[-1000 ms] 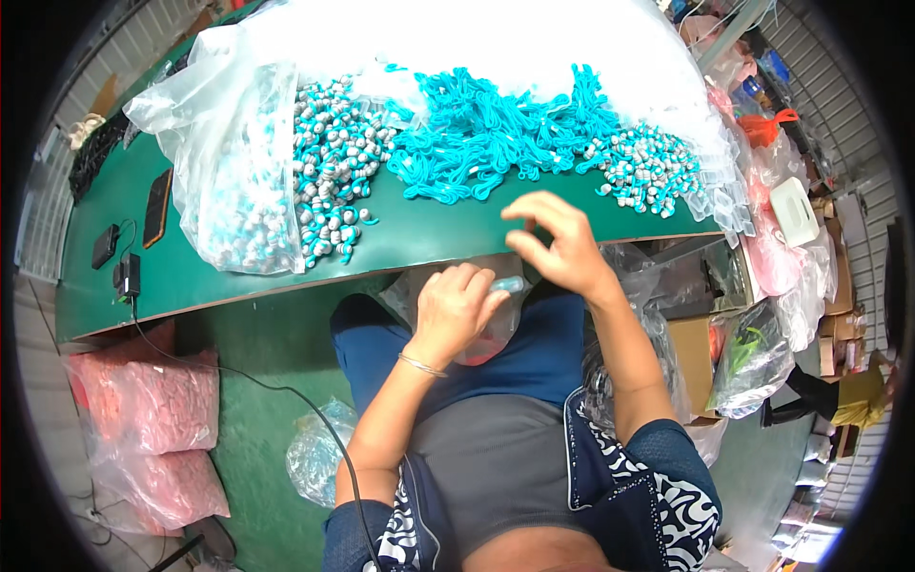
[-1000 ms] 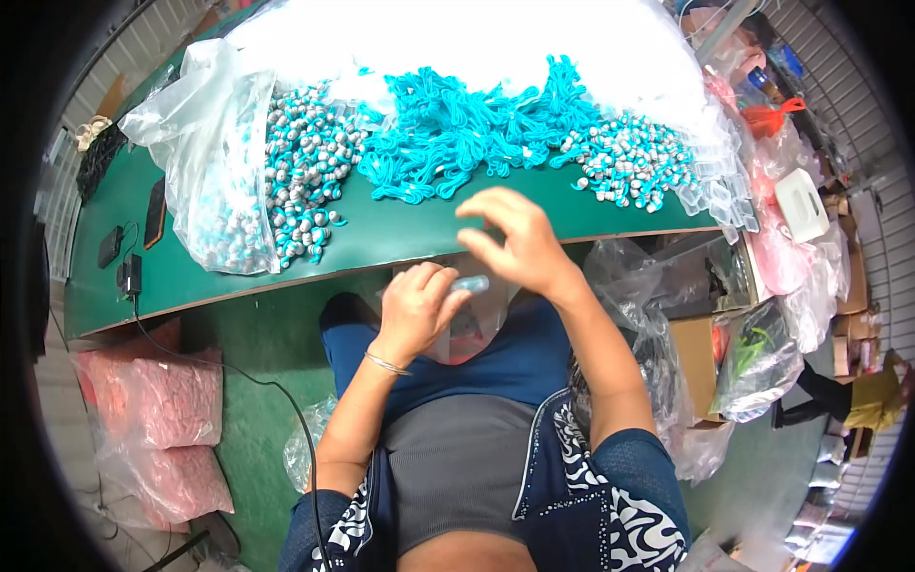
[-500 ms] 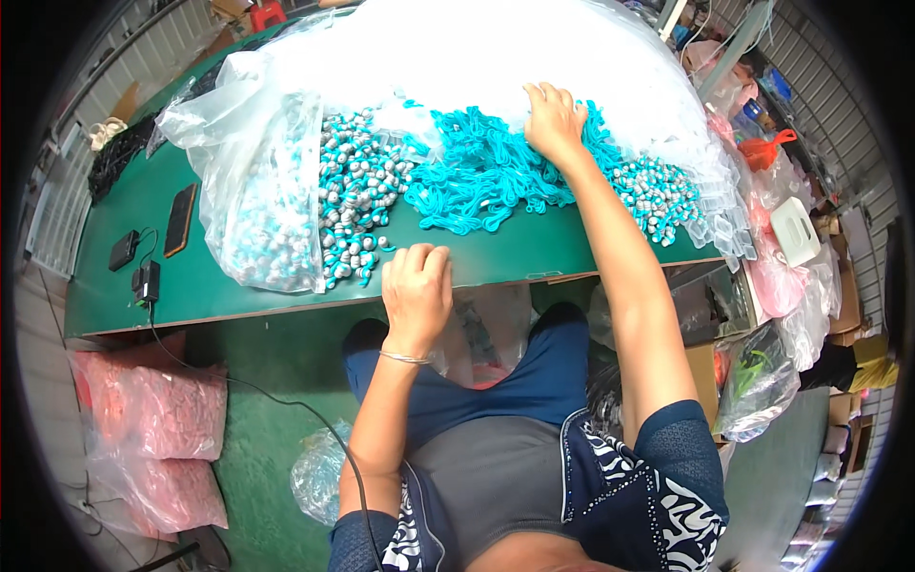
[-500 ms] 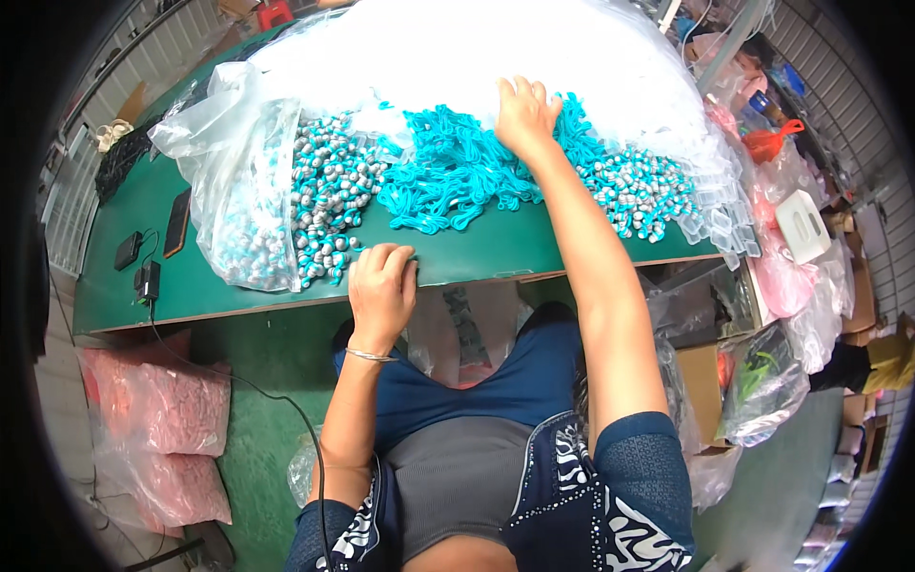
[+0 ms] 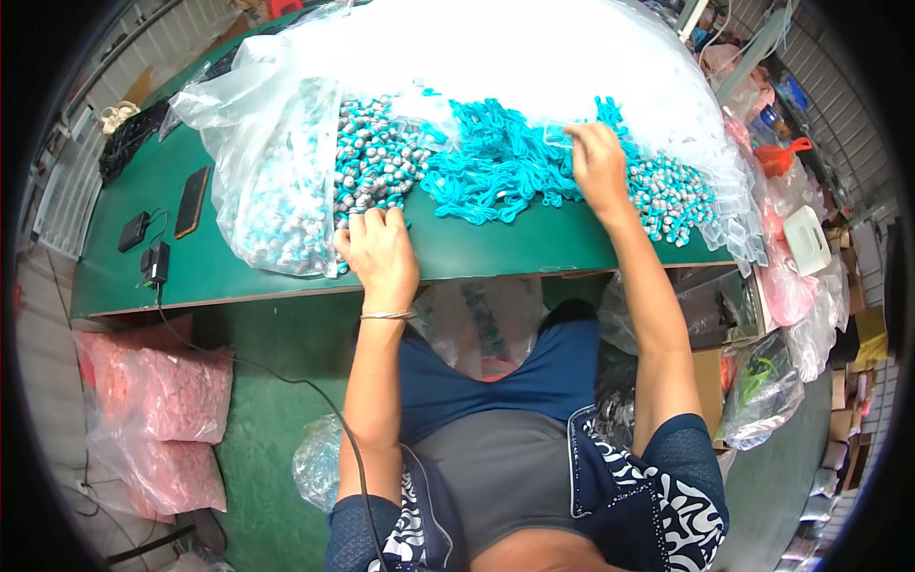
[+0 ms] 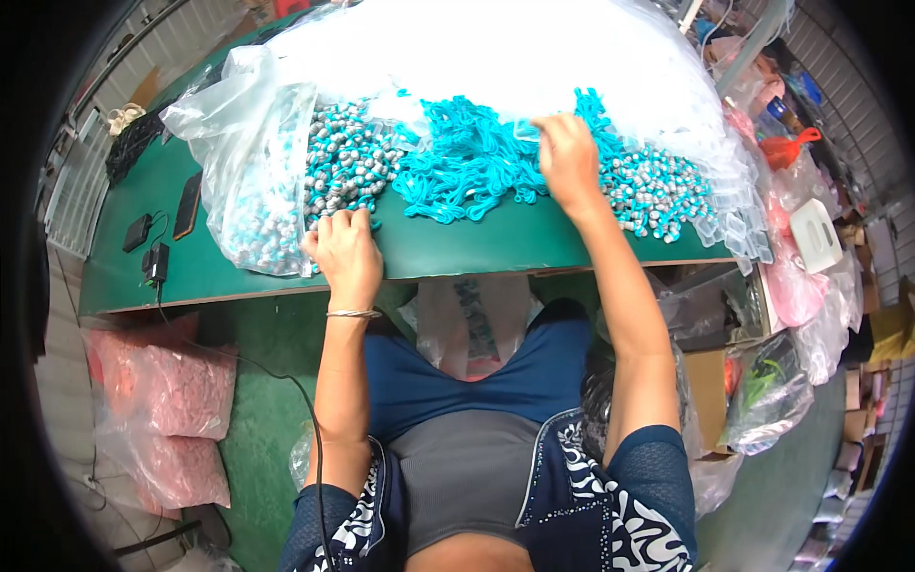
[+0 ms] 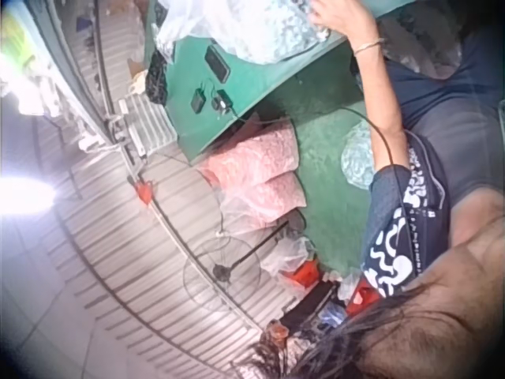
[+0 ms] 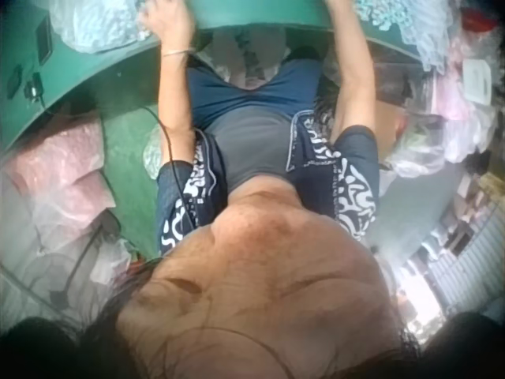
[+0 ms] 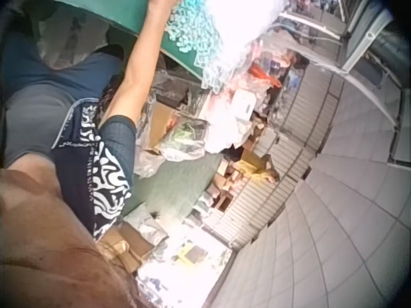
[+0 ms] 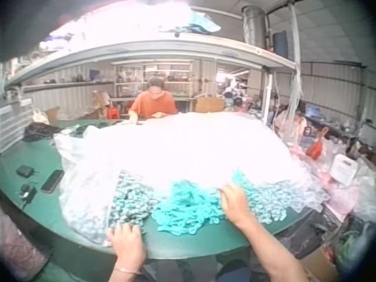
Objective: Sorting small blue plastic components into clear plastic boxes.
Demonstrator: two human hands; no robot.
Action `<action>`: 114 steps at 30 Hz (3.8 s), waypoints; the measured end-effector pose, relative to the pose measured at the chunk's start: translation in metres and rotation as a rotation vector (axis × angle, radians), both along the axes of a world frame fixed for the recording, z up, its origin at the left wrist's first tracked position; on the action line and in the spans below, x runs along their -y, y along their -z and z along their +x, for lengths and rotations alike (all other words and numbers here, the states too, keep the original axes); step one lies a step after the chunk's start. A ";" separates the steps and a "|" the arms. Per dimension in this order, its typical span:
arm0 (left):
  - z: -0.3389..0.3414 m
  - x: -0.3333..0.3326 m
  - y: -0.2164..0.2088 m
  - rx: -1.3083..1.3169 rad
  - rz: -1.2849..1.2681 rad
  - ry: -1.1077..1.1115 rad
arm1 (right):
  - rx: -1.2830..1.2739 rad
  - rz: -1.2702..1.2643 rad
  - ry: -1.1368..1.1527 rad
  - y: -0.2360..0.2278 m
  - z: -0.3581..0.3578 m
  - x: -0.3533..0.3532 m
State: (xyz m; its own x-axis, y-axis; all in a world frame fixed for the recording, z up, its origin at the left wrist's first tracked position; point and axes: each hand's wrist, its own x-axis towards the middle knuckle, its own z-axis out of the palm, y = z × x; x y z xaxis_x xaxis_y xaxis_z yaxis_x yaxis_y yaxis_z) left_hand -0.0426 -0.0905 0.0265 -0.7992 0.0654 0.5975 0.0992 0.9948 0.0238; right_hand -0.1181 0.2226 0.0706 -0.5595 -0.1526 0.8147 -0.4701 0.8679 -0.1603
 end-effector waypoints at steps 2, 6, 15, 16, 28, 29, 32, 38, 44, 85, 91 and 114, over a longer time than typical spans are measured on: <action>-0.004 -0.002 0.003 -0.043 -0.022 0.007 | 0.008 0.032 -0.058 0.013 0.014 0.003; 0.001 -0.006 -0.005 -0.085 0.091 0.174 | 0.034 0.042 0.140 0.017 0.019 0.004; 0.023 -0.030 -0.001 0.035 0.254 0.427 | -0.014 0.166 0.180 0.013 -0.004 -0.003; 0.024 -0.031 -0.002 0.047 0.280 0.442 | -0.059 0.143 0.170 0.011 -0.001 -0.003; 0.029 -0.038 0.005 0.138 0.412 0.426 | 0.140 0.213 -0.079 0.034 0.135 0.037; 0.029 -0.039 0.005 0.144 0.412 0.420 | 0.178 0.210 -0.086 0.038 0.136 0.036; 0.030 -0.043 0.002 0.202 0.455 0.432 | 0.240 0.183 -0.103 0.040 0.135 0.036; 0.030 -0.047 0.010 0.228 0.689 0.510 | 0.164 0.038 0.018 0.027 0.129 0.009; 0.030 -0.066 0.003 0.326 0.890 0.667 | 0.256 0.025 0.442 0.025 0.124 -0.065; 0.022 -0.113 0.003 0.311 0.558 0.755 | 0.375 -0.057 0.146 0.015 0.111 -0.018; 0.020 -0.109 0.005 0.342 0.596 0.779 | 0.142 0.270 0.451 0.030 0.072 -0.054; 0.019 -0.108 0.010 0.330 0.657 0.790 | 0.423 0.018 -0.175 0.010 0.120 0.001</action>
State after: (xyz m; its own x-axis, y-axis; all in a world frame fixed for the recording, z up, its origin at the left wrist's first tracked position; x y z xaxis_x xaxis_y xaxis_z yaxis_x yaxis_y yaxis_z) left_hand -0.0238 0.0173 0.0164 -0.7994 0.3785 0.4666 0.5986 0.4349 0.6727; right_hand 0.0016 0.2216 0.0610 -0.8069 -0.2864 0.5167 -0.5063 0.7858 -0.3551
